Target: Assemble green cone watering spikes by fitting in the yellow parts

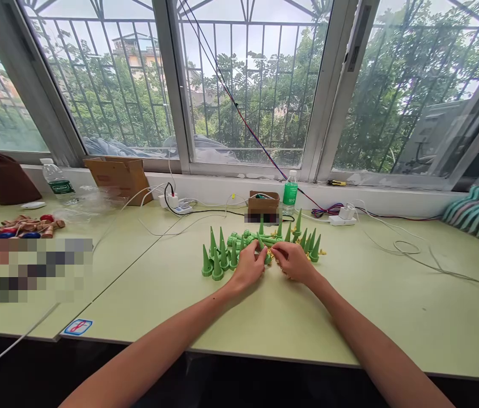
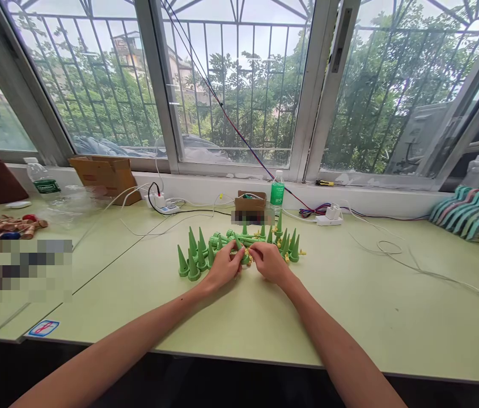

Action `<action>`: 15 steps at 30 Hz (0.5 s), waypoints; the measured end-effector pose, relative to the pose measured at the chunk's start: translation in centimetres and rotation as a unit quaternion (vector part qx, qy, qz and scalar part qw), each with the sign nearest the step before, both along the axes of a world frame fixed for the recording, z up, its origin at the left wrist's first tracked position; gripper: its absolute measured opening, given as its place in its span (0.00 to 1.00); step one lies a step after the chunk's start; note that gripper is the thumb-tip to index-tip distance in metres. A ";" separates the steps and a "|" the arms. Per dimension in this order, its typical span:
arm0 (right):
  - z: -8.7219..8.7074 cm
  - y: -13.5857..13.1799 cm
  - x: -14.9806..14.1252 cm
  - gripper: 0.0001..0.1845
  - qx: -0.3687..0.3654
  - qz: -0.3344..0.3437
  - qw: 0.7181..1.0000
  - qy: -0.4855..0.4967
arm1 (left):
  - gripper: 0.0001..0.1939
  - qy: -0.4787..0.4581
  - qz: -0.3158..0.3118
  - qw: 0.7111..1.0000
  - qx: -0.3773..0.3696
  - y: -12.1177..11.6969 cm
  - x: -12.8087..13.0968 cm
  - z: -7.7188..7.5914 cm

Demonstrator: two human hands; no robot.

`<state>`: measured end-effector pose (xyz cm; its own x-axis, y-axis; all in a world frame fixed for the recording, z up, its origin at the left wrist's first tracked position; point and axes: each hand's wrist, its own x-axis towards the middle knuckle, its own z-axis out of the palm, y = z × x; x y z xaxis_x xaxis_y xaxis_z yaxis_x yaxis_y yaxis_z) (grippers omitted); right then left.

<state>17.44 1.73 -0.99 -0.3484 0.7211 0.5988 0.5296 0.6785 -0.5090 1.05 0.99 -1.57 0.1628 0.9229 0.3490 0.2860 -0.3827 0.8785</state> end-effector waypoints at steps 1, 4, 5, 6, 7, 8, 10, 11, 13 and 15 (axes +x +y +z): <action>0.0 0.0 0.0 0.13 -0.001 0.000 1.000 0.001 | 0.15 -0.001 0.000 1.000 0.000 0.0 0.0 0.0; 0.0 -0.1 0.0 0.14 -0.005 0.000 1.000 0.001 | 0.15 -0.003 -0.004 1.000 -0.006 -0.1 0.0 0.2; 0.0 -0.1 0.0 0.14 -0.006 -0.001 1.000 0.001 | 0.15 -0.004 -0.004 1.000 -0.011 -0.2 0.0 0.3; 0.1 -0.1 0.0 0.14 -0.007 -0.003 1.000 0.000 | 0.15 -0.005 -0.003 1.000 -0.011 -0.3 0.0 0.4; 0.1 -0.1 0.0 0.14 -0.007 -0.005 1.000 -0.001 | 0.15 -0.005 -0.002 1.000 -0.010 -0.4 0.0 0.5; 0.1 -0.1 0.0 0.15 -0.008 -0.006 1.000 -0.001 | 0.16 -0.006 -0.002 1.000 -0.008 -0.4 0.0 0.6; 0.1 -0.1 0.0 0.15 -0.008 -0.006 1.000 -0.002 | 0.16 -0.010 -0.003 1.000 -0.004 -0.5 0.0 0.7; 0.1 -0.1 0.0 0.15 -0.009 -0.005 1.000 -0.002 | 0.16 -0.012 -0.004 1.000 -0.001 -0.5 0.0 0.7; 0.0 -0.1 0.0 0.15 -0.011 -0.005 1.000 -0.003 | 0.16 -0.011 -0.004 1.000 0.009 -0.4 0.0 0.6; -0.1 0.0 0.1 0.16 -0.015 -0.006 1.000 -0.003 | 0.15 -0.007 -0.003 1.000 0.021 -0.3 0.0 0.5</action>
